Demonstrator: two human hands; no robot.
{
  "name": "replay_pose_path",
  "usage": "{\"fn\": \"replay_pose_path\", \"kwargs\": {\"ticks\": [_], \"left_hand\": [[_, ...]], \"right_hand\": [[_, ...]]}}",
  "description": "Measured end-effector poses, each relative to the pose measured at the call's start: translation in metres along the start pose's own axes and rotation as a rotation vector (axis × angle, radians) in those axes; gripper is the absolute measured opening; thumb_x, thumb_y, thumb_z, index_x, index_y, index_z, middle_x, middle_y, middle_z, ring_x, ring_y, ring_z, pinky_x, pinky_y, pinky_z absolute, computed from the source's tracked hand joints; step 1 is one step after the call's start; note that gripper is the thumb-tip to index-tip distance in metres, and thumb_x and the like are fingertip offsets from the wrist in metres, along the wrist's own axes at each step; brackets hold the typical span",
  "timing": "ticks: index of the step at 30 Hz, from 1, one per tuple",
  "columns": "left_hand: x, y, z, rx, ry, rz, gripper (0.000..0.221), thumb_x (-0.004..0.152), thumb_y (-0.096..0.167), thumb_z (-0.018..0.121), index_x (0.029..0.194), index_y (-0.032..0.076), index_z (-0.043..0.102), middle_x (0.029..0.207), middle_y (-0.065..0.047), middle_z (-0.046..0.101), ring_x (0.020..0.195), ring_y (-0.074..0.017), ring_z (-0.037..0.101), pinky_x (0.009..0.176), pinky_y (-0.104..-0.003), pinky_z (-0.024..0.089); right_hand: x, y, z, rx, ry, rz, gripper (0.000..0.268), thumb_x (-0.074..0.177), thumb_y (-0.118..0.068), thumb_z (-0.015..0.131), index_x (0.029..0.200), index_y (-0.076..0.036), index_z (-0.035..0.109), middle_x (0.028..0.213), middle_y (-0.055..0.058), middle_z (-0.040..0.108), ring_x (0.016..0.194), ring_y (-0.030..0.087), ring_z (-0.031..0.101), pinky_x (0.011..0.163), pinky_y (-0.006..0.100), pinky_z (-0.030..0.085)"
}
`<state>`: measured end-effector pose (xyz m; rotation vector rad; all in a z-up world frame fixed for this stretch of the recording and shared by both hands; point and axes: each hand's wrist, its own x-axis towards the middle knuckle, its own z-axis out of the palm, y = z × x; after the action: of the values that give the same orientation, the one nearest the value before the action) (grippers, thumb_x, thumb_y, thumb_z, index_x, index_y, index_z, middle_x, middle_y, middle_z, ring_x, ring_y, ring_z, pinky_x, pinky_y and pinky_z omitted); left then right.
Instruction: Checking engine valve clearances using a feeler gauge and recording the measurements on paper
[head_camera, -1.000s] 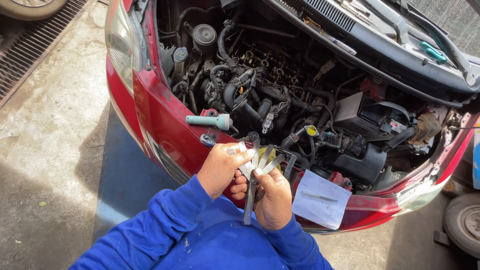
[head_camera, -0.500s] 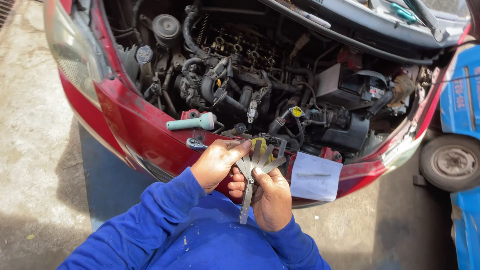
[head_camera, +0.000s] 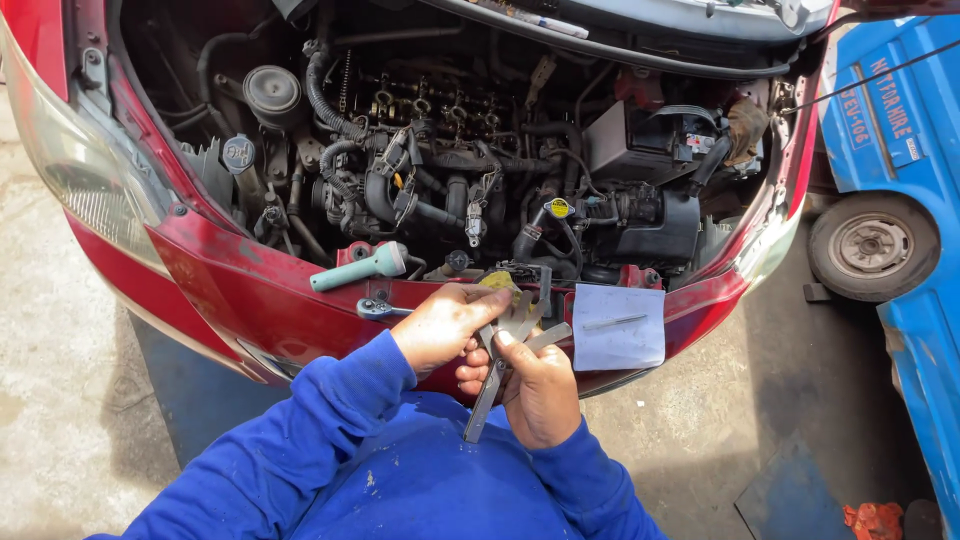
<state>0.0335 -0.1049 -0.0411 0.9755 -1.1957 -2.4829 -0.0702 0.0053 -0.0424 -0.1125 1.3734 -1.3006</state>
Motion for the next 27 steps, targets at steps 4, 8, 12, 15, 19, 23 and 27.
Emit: {"fn": "replay_pose_path", "kwargs": {"ticks": [4,8,12,15,19,23,27], "left_hand": [[0.008,-0.017,-0.005,-0.119,0.073,0.02,0.041,0.101,0.04,0.056,0.104,0.002,0.07,0.07,-0.008,0.062,0.047,-0.0102,0.052,0.038,-0.02,0.04],[-0.008,-0.031,-0.007,0.089,0.143,0.053,0.046,0.093,0.039,0.068,0.115,-0.002,0.07,0.086,-0.018,0.072,0.066,-0.017,0.067,0.058,-0.027,0.058],[-0.029,-0.059,-0.009,0.219,0.109,-0.03,0.057,0.082,0.02,0.084,0.122,-0.015,0.065,0.091,-0.021,0.077,0.065,-0.0173,0.073,0.053,-0.025,0.063],[-0.02,-0.078,-0.001,0.384,0.206,0.027,0.037,0.082,0.012,0.08,0.115,-0.004,0.073,0.08,-0.012,0.079,0.051,-0.0124,0.071,0.04,-0.02,0.058],[-0.026,-0.063,0.015,0.317,0.284,0.052,0.022,0.086,0.013,0.071,0.103,0.001,0.077,0.059,-0.007,0.072,0.039,-0.0112,0.063,0.034,-0.02,0.051],[-0.043,-0.045,0.031,0.329,0.382,0.044,0.015,0.093,0.018,0.062,0.086,0.01,0.074,0.056,-0.002,0.058,0.045,-0.0105,0.043,0.045,-0.028,0.036],[-0.047,-0.043,0.046,0.349,0.46,0.059,0.02,0.096,0.02,0.062,0.084,0.01,0.076,0.053,-0.001,0.054,0.047,-0.0105,0.042,0.049,-0.029,0.037]], "right_hand": [[0.001,-0.008,0.008,0.061,0.074,-0.058,0.039,0.098,-0.019,0.056,0.123,0.011,0.06,0.081,0.031,0.068,0.068,0.038,0.071,0.06,0.044,0.062],[0.025,0.011,-0.022,0.247,0.135,-0.137,0.018,0.099,-0.01,0.06,0.109,0.004,0.064,0.091,0.028,0.071,0.078,0.042,0.074,0.07,0.057,0.064],[0.011,-0.003,-0.011,0.311,0.164,-0.125,0.009,0.1,-0.013,0.06,0.101,-0.004,0.062,0.098,0.029,0.075,0.086,0.04,0.077,0.078,0.056,0.066],[0.014,-0.005,-0.02,0.326,0.128,-0.117,0.009,0.099,-0.012,0.06,0.098,-0.003,0.063,0.101,0.03,0.075,0.091,0.04,0.077,0.082,0.056,0.065],[0.023,-0.006,-0.042,0.336,-0.047,-0.104,0.021,0.093,-0.005,0.058,0.112,-0.001,0.066,0.113,0.032,0.073,0.102,0.043,0.074,0.089,0.056,0.063],[0.023,-0.008,-0.057,0.138,-0.175,-0.155,0.046,0.077,0.007,0.062,0.121,0.001,0.053,0.118,0.034,0.069,0.106,0.045,0.071,0.091,0.051,0.057],[0.032,-0.008,-0.069,0.106,-0.27,-0.231,0.053,0.079,0.009,0.068,0.127,-0.003,0.05,0.112,0.032,0.071,0.098,0.046,0.073,0.09,0.051,0.061]]}}
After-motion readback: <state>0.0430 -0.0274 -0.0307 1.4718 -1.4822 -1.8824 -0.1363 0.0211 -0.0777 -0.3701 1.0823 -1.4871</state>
